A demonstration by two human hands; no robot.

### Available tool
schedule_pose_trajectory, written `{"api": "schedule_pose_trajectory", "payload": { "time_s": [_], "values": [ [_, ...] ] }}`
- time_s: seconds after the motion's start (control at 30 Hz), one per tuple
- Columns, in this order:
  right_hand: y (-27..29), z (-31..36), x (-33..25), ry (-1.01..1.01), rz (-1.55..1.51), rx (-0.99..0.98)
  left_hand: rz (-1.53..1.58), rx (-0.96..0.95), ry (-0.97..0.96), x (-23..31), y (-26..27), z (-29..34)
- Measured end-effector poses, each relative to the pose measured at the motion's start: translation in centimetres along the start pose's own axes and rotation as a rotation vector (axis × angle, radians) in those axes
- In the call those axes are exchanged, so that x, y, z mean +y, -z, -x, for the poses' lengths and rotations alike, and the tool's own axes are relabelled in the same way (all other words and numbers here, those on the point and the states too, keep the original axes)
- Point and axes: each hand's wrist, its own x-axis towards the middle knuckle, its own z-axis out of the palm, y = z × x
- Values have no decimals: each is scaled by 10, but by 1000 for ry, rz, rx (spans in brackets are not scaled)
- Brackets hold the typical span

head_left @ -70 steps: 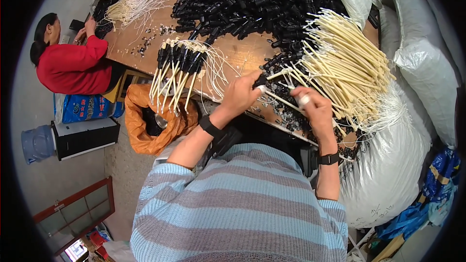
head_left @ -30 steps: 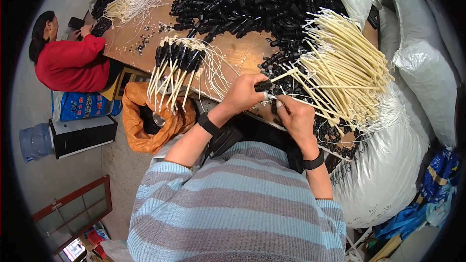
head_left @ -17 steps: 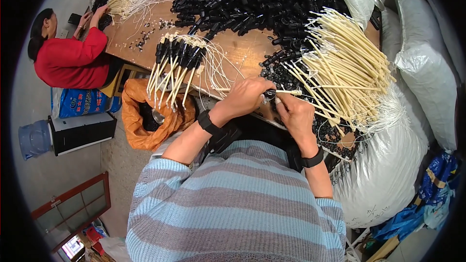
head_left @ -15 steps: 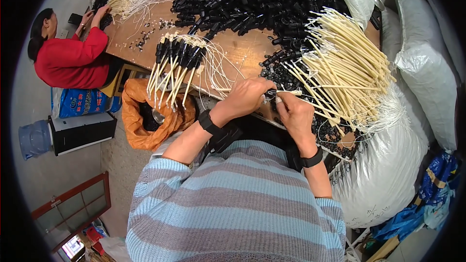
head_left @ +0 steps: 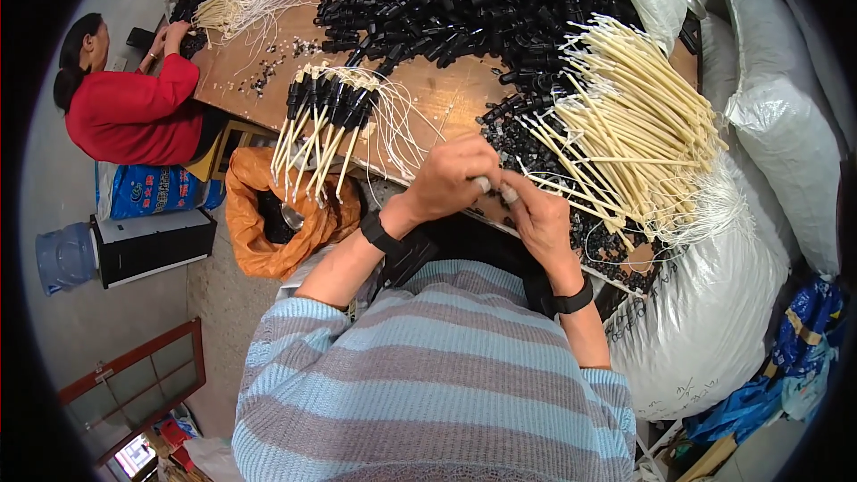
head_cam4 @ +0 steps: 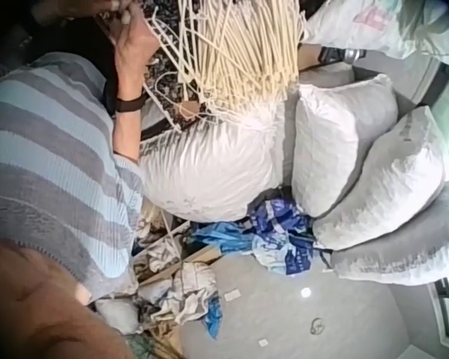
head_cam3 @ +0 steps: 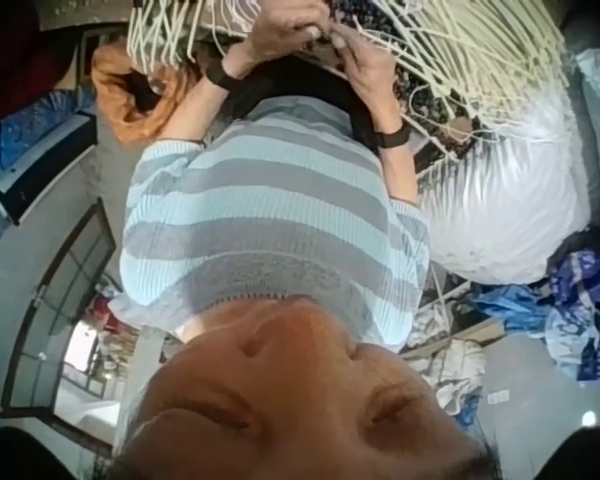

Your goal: The person assembles components by hand, fitting a white tube into a black plastic part and threading a white cord through the assembly. They repeat this process, occasionally moving aside finished units or loose components on the table.

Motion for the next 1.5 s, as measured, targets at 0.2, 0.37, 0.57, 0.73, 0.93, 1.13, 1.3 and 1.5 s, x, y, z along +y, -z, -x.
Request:
{"api": "schedule_pose_trajectory", "payload": {
  "time_s": [0.2,0.37,0.57,0.73,0.93,1.13,1.3,1.5],
  "values": [
    [-1,7,6,-148,-292,-126,159,-35,67,-2,-3,2],
    [3,7,11,-179,-126,-81,139,-61,198,-17,-7,-3],
    [1,10,24,-472,-260,109,-237,-12,310,-79,-11,-17],
    [5,10,34,-571,-324,156,-169,-30,579,-68,2,-13],
    [-3,-3,28,-629,-269,95,300,144,432,0,-42,-6],
    [0,-1,27,-623,-844,91,230,175,378,-5,-55,-3],
    [-4,0,22,-555,-663,169,132,137,429,-12,-51,-2],
    [-3,4,17,-411,-271,145,224,67,575,-9,-41,-1]
  ]
}}
